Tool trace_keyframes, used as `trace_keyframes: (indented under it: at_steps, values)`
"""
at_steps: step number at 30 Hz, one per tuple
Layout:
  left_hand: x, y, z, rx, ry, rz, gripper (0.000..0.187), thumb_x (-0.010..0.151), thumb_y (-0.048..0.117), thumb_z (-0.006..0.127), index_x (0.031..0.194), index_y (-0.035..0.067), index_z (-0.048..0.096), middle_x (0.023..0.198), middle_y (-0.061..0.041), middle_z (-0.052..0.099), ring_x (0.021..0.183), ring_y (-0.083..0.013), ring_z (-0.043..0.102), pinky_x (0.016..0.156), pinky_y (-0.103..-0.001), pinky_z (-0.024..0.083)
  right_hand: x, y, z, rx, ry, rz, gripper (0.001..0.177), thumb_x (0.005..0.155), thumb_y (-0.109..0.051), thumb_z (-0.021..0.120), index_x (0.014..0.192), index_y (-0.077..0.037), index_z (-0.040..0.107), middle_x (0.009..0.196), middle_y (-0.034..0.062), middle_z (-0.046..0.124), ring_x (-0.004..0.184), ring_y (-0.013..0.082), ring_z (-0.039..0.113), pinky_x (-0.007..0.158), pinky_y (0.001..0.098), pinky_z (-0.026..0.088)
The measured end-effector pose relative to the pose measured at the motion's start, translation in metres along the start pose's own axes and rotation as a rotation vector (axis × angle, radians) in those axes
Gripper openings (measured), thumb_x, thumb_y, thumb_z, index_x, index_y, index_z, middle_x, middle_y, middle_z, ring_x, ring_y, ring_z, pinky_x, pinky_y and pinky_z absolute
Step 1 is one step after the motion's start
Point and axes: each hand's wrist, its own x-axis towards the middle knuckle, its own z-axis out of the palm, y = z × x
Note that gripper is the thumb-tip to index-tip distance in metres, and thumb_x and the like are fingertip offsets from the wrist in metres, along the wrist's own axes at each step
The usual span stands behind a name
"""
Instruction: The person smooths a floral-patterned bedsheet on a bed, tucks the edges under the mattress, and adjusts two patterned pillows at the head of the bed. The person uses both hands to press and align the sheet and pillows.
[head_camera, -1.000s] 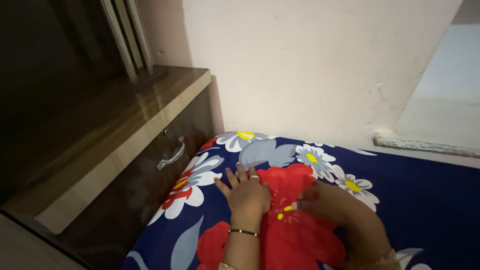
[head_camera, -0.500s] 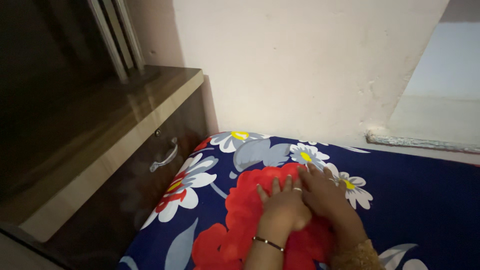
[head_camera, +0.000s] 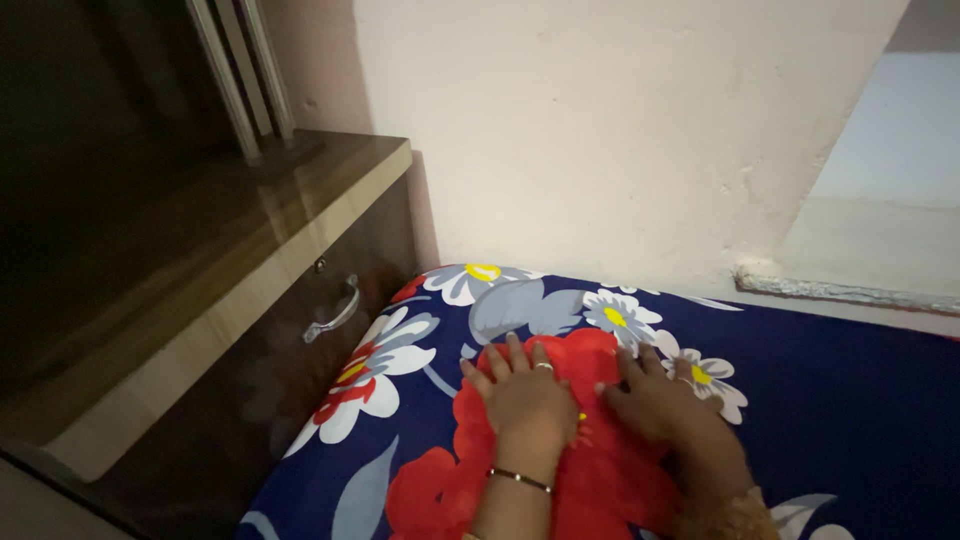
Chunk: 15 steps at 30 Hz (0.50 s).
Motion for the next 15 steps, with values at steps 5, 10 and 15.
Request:
trace_keyframes:
  at_steps: [5,10,15]
  values:
    - [-0.017,0.025,-0.014,-0.037,-0.272,0.19,0.079,0.089,0.024,0.057,0.163,0.019,0.029,0.171,-0.009,0.021,0.158,-0.0417,0.012,0.12,-0.077,-0.006,-0.004,-0.005,0.0,0.009,0.138,0.029,0.078,0.095,-0.068,0.042,0.161,-0.035,0.019,0.172,-0.0003,0.007,0.157,0.0418,0.006,0.115,0.0761,0.011]
    - [-0.02,0.034,-0.007,-0.097,-0.278,0.16,0.081,0.09,0.023,0.054,0.163,0.027,0.019,0.174,-0.001,0.006,0.159,-0.0367,0.004,0.116,-0.08,0.002,-0.011,-0.006,-0.01,0.043,0.296,-0.017,0.065,0.093,-0.054,0.052,0.154,-0.034,0.04,0.168,0.0034,0.025,0.154,0.0383,0.024,0.112,0.0753,0.024]
    - [-0.002,0.016,0.006,-0.077,-0.174,0.155,0.065,0.102,0.034,0.037,0.163,0.025,0.017,0.174,-0.001,-0.005,0.159,-0.0357,-0.009,0.119,-0.075,-0.008,-0.024,0.004,-0.027,0.177,0.416,-0.179,0.045,0.092,-0.039,0.056,0.134,-0.025,0.065,0.141,0.0092,0.059,0.126,0.035,0.059,0.103,0.0526,0.048]
